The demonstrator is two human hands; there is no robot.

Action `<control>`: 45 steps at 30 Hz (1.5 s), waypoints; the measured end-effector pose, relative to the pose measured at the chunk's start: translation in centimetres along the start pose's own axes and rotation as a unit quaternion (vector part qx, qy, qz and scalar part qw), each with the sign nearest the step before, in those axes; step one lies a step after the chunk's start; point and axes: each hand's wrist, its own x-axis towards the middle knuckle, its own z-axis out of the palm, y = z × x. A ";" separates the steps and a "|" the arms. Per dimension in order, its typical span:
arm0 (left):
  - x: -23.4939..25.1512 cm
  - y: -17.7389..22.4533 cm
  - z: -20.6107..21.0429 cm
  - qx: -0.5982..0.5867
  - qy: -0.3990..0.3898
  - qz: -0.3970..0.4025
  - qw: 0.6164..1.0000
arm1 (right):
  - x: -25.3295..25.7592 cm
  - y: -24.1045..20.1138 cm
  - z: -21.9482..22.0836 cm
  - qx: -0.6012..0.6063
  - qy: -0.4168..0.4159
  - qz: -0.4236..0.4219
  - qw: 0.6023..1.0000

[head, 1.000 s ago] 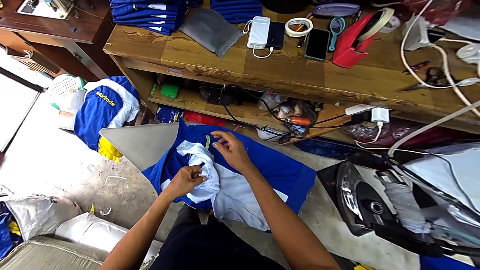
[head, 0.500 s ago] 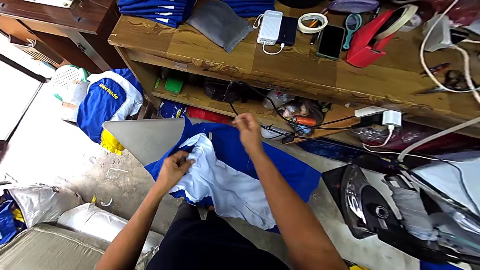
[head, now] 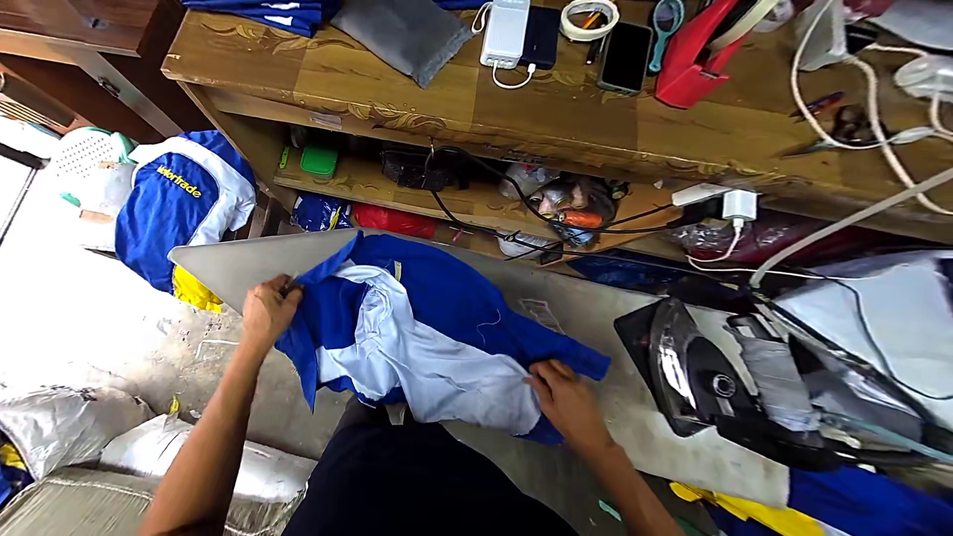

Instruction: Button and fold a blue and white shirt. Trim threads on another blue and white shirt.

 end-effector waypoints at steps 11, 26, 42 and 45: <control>6.6 0.7 -2.3 0.104 -0.005 -0.048 0.993 | 17.3 2.8 -8.4 -0.095 0.085 0.078 0.989; -2.3 -5.4 0.4 0.018 0.004 -0.128 0.992 | 6.0 -3.2 2.4 -0.033 0.023 -0.072 0.997; -1.6 -3.2 1.6 -0.075 0.114 -0.114 0.984 | 17.4 -4.9 -2.9 -0.074 0.053 -0.079 0.993; -3.7 -0.9 3.6 0.014 0.088 -0.095 0.991 | 12.7 -10.6 2.6 -0.008 -0.055 -0.191 0.980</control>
